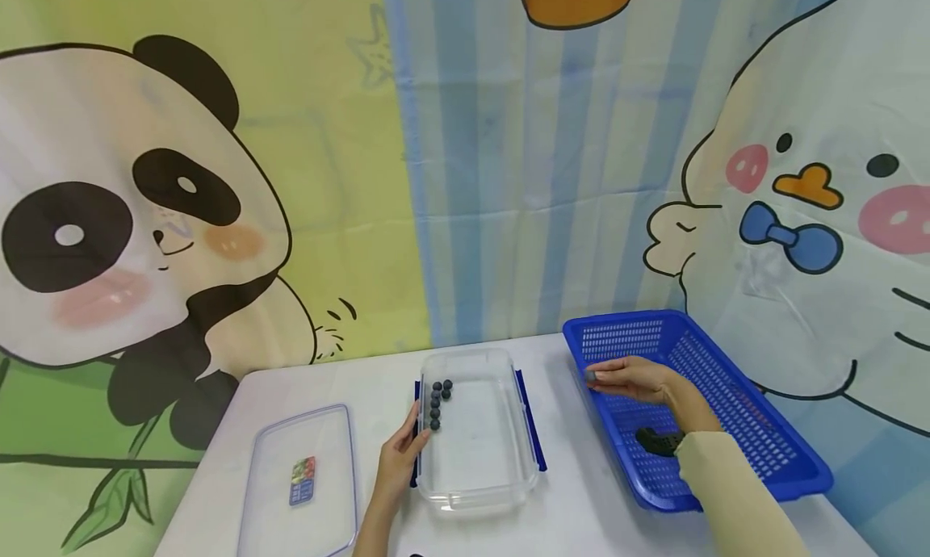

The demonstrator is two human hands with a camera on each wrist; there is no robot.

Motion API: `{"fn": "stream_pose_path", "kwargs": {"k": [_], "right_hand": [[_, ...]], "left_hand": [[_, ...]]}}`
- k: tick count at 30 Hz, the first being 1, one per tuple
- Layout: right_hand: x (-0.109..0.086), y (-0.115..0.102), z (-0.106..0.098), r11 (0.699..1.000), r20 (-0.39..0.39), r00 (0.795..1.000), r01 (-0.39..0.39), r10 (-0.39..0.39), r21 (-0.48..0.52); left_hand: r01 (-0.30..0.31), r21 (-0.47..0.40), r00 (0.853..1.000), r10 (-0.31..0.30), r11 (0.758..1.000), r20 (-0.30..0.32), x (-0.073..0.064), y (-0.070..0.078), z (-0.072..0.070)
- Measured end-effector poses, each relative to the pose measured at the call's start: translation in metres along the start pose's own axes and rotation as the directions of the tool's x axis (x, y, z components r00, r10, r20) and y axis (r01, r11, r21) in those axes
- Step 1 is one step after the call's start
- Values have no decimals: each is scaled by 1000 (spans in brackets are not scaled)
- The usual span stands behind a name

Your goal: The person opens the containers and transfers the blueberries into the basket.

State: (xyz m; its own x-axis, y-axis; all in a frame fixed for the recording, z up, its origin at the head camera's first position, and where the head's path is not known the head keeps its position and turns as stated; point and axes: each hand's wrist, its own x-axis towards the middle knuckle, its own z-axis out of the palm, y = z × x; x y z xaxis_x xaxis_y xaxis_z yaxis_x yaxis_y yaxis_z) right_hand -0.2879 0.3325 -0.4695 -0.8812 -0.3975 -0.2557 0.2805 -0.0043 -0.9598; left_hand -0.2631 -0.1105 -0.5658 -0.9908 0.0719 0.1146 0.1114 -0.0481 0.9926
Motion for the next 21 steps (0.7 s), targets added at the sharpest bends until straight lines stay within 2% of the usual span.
{"fn": "stream_pose_path", "kwargs": {"k": [4, 8, 12, 14, 19, 21], "right_hand": [[-24, 11, -31, 993, -4, 1000, -27, 28, 113], [-40, 24, -48, 978, 20, 996, -93, 91, 186], [-45, 33, -55, 981, 9, 992, -126, 126, 148], [-45, 36, -56, 983, -9, 989, -143, 145, 119], [-41, 41, -54, 978, -70, 975, -207, 209, 34], [-39, 43, -51, 973, -108, 967, -232, 230, -3]], "left_hand": [[-1, 4, 1000, 1, 1000, -5, 0, -1, 0], [19, 5, 1000, -19, 1000, 10, 0, -2, -1], [39, -4, 999, -39, 999, 23, 0, 2, -2], [34, 1, 999, -34, 999, 28, -2, 10, -1], [28, 15, 999, -28, 1000, 34, -8, 25, 2], [37, 9, 999, -38, 999, 30, -9, 26, 2]]}}
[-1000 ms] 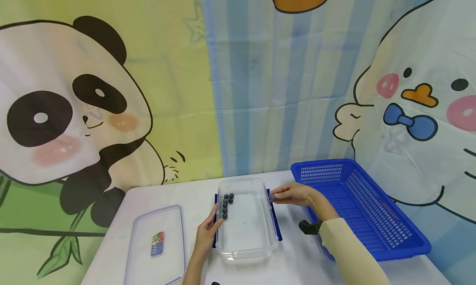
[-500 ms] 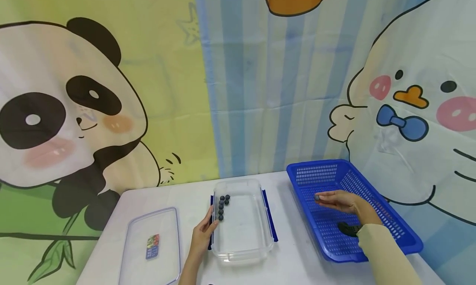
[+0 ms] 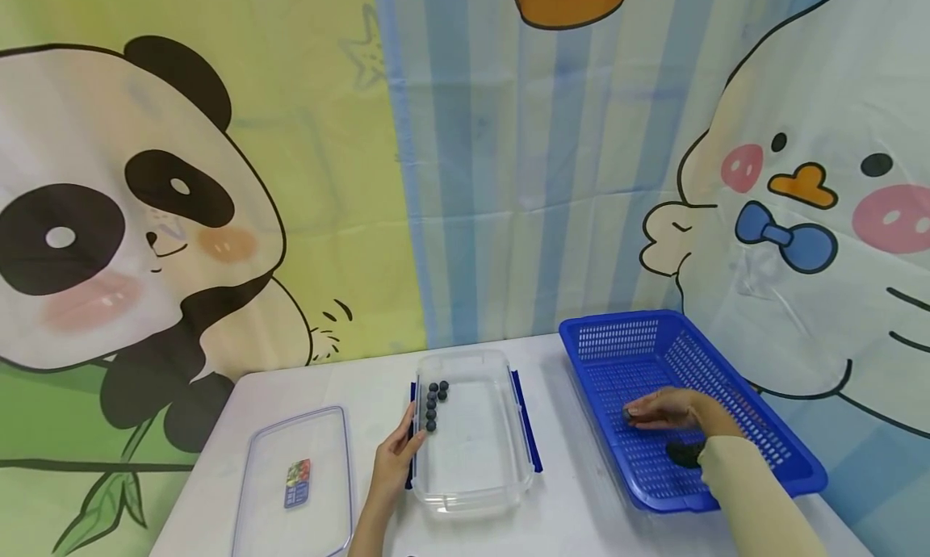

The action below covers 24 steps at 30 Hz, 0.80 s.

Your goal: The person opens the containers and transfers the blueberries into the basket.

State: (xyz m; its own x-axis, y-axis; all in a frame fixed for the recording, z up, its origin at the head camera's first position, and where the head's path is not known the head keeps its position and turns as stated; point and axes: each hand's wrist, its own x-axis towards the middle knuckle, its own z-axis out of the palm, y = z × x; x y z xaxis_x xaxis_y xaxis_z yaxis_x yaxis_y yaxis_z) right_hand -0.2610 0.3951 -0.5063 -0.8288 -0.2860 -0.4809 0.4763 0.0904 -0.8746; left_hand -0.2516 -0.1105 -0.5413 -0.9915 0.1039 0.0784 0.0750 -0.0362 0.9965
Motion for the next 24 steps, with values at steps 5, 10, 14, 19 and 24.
{"fn": "stream_pose_path", "kwargs": {"k": [5, 10, 14, 19, 24], "right_hand": [[3, 3, 6, 995, -97, 994, -57, 50, -79], [5, 6, 8, 981, -169, 983, -100, 72, -168], [8, 7, 10, 971, -230, 970, -129, 81, -203], [8, 8, 11, 959, -292, 951, -169, 99, -227], [6, 6, 9, 947, -291, 955, -140, 53, -290]], "left_hand": [[1, -5, 1000, -1, 1000, -1, -1, 1, 0], [-4, -11, 1000, 4, 1000, 6, -1, 1, 0], [-7, -9, 1000, 7, 1000, 1, -1, 1, -1], [-13, -10, 1000, 13, 1000, 10, -1, 1, 0], [-24, -5, 1000, 24, 1000, -4, 4, -16, -1]]}}
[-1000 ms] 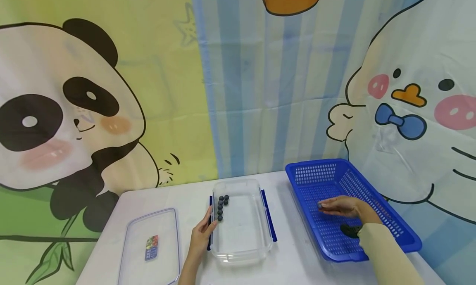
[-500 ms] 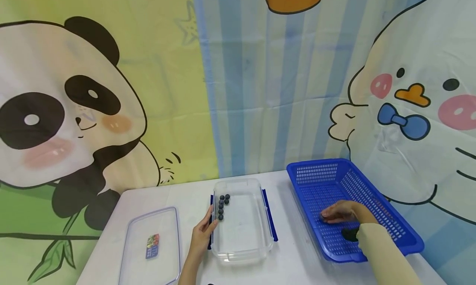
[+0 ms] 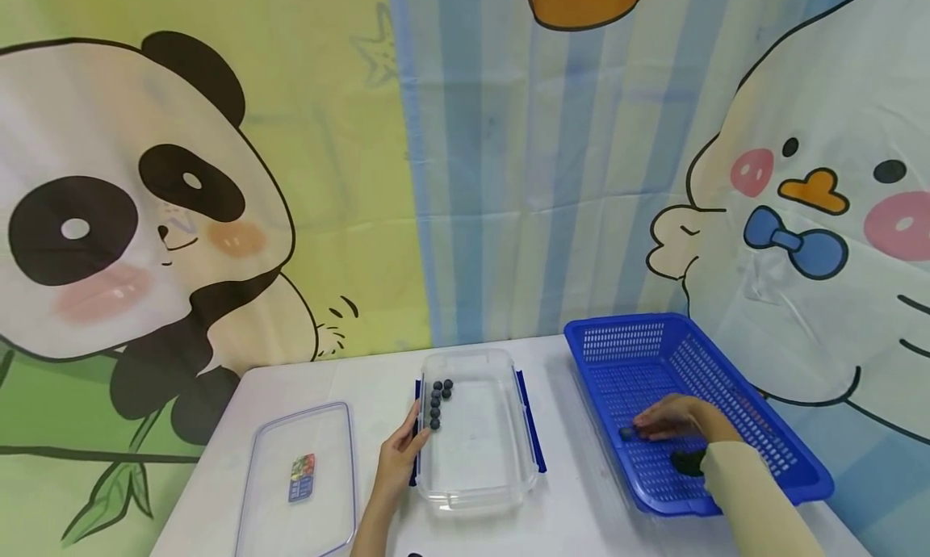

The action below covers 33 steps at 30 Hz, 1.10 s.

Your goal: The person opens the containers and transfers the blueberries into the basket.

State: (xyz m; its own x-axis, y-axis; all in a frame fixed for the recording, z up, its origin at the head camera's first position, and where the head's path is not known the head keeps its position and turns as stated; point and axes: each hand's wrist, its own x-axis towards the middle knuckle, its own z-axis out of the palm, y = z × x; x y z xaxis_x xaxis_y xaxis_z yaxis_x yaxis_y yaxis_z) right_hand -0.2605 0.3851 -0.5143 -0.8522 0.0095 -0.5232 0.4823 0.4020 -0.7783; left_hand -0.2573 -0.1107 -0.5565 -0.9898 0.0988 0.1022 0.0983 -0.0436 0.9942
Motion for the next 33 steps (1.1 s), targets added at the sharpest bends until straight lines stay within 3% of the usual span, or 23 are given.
{"fn": "stream_pose_path", "kwargs": {"k": [3, 5, 8, 12, 17, 21, 26, 33], "right_hand": [[2, -6, -2, 995, 7, 995, 96, -96, -24], [0, -18, -1, 982, -11, 982, 186, -186, -12], [-5, -50, 10, 950, -75, 948, 312, -310, 20], [-9, -102, 36, 920, -126, 915, 390, -383, 40], [-4, -153, 83, 897, -49, 904, 428, -425, 110], [8, -175, 123, 878, 86, 881, 449, -466, 164], [26, -184, 174, 884, 209, 860, 437, -465, 166], [44, -183, 237, 907, 287, 860, 393, -421, 153]], "left_hand": [[-5, 9, 1000, 5, 1000, -16, 3, -10, -2], [-1, 15, 1000, 1, 1000, -19, 2, -9, -3], [-2, 4, 1000, 2, 1000, -31, 3, -7, -4], [-7, -15, 999, 7, 1000, -40, 4, -9, -5], [-23, -26, 1000, 23, 999, -18, 7, -12, -6], [-27, -26, 999, 27, 999, -18, 8, -13, -4], [-27, -9, 999, 27, 1000, -26, 7, -14, 1], [-53, -8, 999, 53, 999, -8, 6, -15, 2]]}}
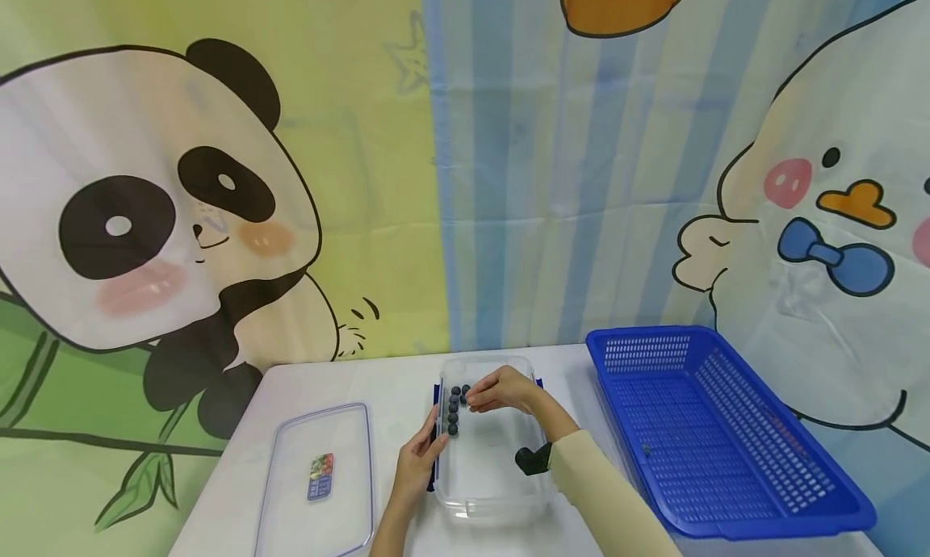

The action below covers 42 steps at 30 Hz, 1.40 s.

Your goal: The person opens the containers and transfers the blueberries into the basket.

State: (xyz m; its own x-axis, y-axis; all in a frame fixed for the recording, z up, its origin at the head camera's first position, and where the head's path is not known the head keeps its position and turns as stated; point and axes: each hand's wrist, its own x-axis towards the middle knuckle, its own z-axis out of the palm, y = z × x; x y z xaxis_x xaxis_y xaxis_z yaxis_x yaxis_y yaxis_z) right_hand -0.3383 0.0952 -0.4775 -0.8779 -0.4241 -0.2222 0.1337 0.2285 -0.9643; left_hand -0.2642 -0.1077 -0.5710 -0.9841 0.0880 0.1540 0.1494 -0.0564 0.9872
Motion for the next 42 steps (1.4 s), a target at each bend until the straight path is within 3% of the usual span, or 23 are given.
{"fn": "stream_pose_path", "kwargs": {"k": [8, 13, 18, 28, 36, 42], "right_hand": [[21, 23, 33, 1000, -80, 997, -9, 9, -2], [26, 35, 38, 999, -142, 989, -41, 40, -5], [27, 38, 37, 997, -168, 983, -73, 70, -12], [26, 45, 33, 986, -129, 980, -143, 153, 85], [27, 46, 36, 974, -114, 968, -218, 225, 68], [28, 47, 38, 972, -72, 970, -227, 231, 64]], "left_hand": [[-12, -50, 999, 13, 999, 32, -2, 1, 0], [-34, -43, 999, 36, 998, 40, -3, 3, 3], [-9, -37, 1000, 10, 999, 12, -3, 4, 4], [-2, -30, 1000, 2, 1000, 9, -3, 4, 2], [15, -11, 1000, -15, 1000, 10, -1, 4, 1], [18, -12, 1000, -18, 1000, 15, -1, 3, -1]]}}
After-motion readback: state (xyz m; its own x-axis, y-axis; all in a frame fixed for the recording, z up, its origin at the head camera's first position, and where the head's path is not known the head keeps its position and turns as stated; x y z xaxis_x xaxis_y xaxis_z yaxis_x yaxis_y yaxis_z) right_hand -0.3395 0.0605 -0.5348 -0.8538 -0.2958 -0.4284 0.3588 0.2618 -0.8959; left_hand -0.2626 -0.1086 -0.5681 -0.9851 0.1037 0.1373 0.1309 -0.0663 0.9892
